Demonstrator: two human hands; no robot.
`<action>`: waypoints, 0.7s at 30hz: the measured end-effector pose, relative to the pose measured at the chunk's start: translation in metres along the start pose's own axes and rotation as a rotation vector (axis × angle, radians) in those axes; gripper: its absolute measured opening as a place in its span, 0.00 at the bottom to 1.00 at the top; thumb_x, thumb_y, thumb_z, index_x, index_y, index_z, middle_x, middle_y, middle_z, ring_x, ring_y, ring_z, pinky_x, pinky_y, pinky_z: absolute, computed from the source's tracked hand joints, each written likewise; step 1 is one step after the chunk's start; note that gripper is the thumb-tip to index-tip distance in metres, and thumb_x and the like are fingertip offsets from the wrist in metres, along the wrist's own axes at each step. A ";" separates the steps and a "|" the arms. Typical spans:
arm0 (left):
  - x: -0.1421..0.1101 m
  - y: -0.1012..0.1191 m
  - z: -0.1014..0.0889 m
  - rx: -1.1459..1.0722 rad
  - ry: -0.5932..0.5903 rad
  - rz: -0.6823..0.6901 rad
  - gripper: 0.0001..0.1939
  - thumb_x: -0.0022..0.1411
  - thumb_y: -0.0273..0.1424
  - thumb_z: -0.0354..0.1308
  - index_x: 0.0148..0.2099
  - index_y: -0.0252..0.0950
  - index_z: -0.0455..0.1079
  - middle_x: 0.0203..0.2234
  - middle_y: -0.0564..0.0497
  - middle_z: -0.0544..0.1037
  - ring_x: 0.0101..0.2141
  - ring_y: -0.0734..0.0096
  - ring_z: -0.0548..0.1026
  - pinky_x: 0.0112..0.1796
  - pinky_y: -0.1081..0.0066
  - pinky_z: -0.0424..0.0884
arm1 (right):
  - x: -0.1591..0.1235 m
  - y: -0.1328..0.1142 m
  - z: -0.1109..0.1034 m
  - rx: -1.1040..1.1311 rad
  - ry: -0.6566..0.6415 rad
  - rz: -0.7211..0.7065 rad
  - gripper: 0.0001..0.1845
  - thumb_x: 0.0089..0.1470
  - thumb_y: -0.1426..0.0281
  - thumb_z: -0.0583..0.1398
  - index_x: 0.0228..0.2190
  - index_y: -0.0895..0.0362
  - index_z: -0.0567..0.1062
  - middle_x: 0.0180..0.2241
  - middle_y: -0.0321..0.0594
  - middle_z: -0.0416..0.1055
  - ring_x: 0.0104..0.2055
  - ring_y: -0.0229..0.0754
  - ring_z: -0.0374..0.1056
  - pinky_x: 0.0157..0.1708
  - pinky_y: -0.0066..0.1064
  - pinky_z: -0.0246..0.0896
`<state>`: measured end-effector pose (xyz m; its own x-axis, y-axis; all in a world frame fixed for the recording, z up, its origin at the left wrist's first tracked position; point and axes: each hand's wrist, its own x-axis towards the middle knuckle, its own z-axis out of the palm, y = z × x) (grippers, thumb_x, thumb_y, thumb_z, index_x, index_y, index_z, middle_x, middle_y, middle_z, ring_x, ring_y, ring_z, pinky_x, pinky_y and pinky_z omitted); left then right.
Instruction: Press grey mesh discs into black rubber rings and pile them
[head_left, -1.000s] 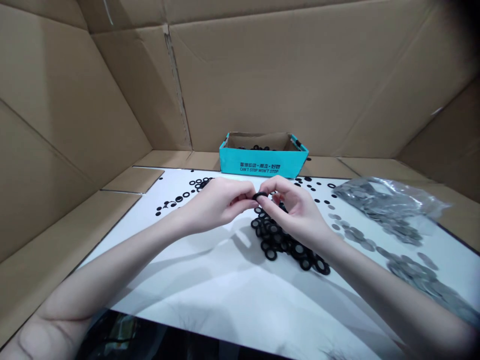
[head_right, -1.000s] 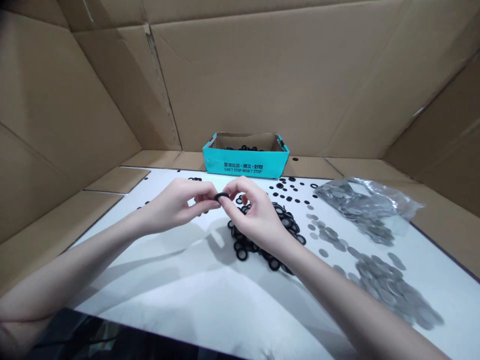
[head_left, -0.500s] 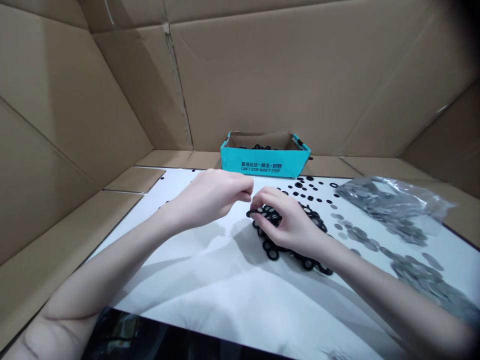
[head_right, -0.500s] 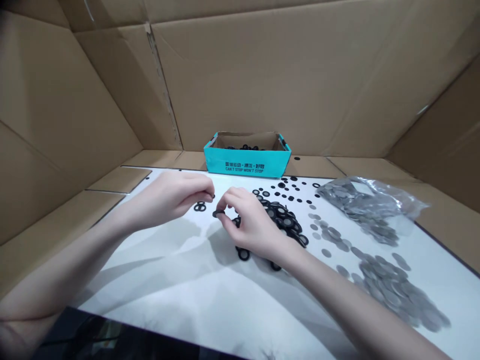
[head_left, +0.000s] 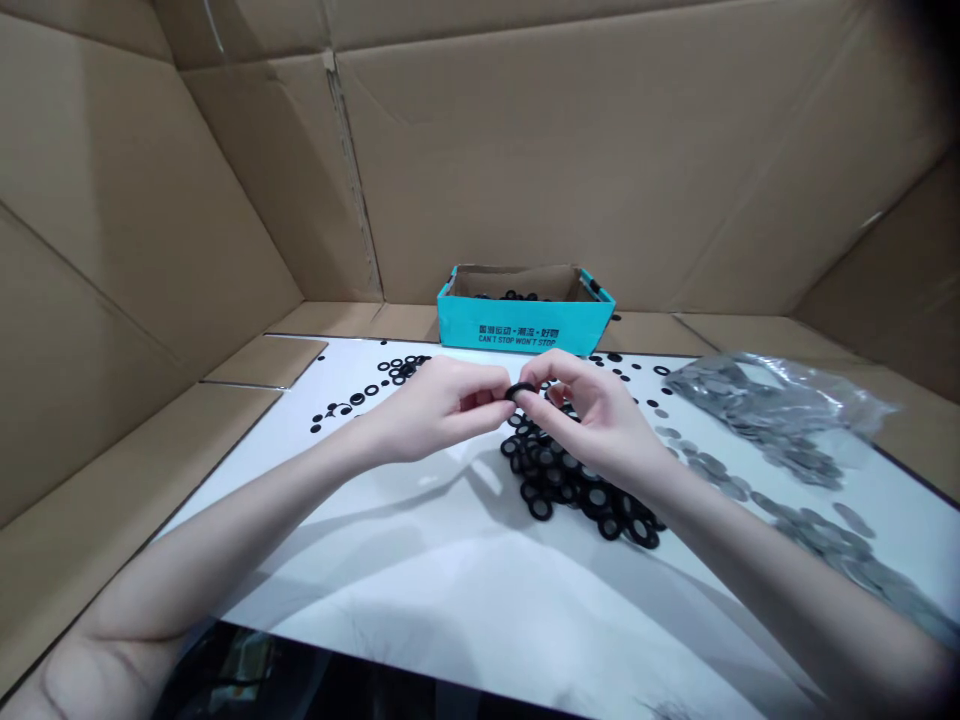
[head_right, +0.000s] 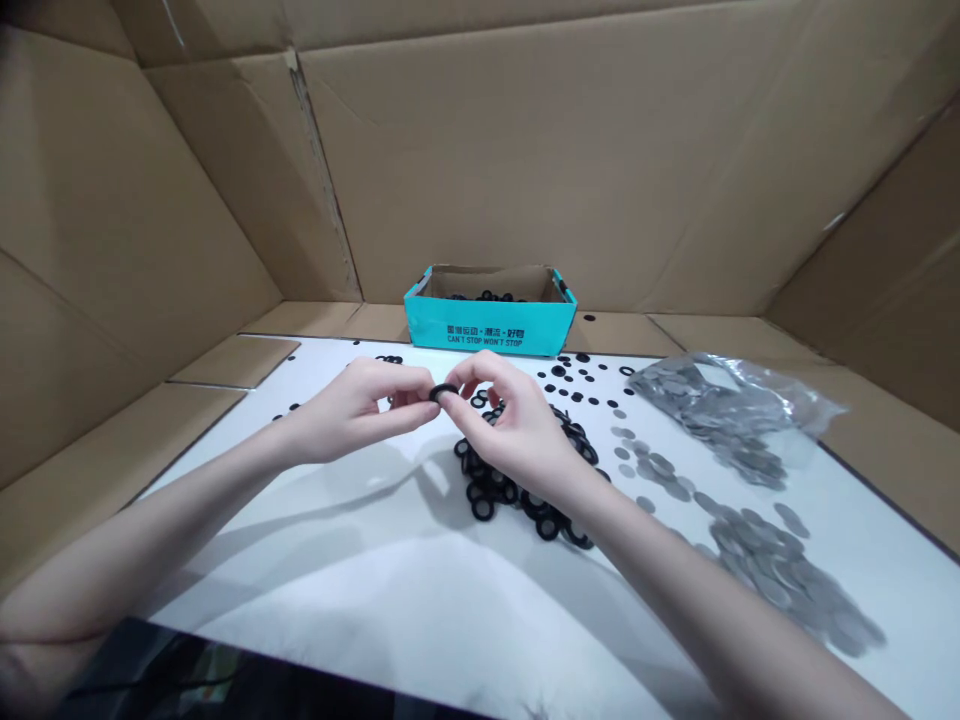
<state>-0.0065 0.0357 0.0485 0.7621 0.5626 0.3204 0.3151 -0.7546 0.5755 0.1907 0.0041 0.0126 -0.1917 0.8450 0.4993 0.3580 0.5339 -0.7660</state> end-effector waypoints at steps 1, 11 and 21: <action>0.000 0.000 -0.003 -0.003 -0.036 0.001 0.14 0.66 0.30 0.52 0.27 0.35 0.60 0.20 0.59 0.61 0.23 0.79 0.58 0.26 0.77 0.55 | 0.000 0.000 -0.001 -0.043 -0.009 -0.062 0.05 0.58 0.67 0.59 0.31 0.53 0.70 0.33 0.39 0.72 0.35 0.41 0.67 0.35 0.35 0.59; 0.001 0.001 -0.012 0.129 -0.171 0.010 0.14 0.66 0.30 0.51 0.27 0.34 0.63 0.19 0.58 0.62 0.22 0.79 0.60 0.25 0.75 0.54 | 0.000 -0.006 -0.008 -0.311 -0.113 -0.304 0.04 0.57 0.75 0.58 0.30 0.55 0.69 0.31 0.40 0.72 0.35 0.42 0.66 0.36 0.35 0.60; 0.001 -0.007 0.003 0.059 0.055 0.088 0.15 0.69 0.32 0.54 0.28 0.35 0.62 0.20 0.58 0.65 0.22 0.79 0.60 0.27 0.77 0.57 | -0.001 -0.001 0.001 -0.101 0.057 -0.138 0.03 0.58 0.70 0.58 0.31 0.54 0.69 0.32 0.37 0.72 0.34 0.39 0.67 0.32 0.32 0.59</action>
<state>-0.0063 0.0402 0.0430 0.7567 0.5100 0.4089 0.2825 -0.8192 0.4991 0.1900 0.0026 0.0123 -0.1939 0.7588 0.6217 0.4219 0.6367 -0.6455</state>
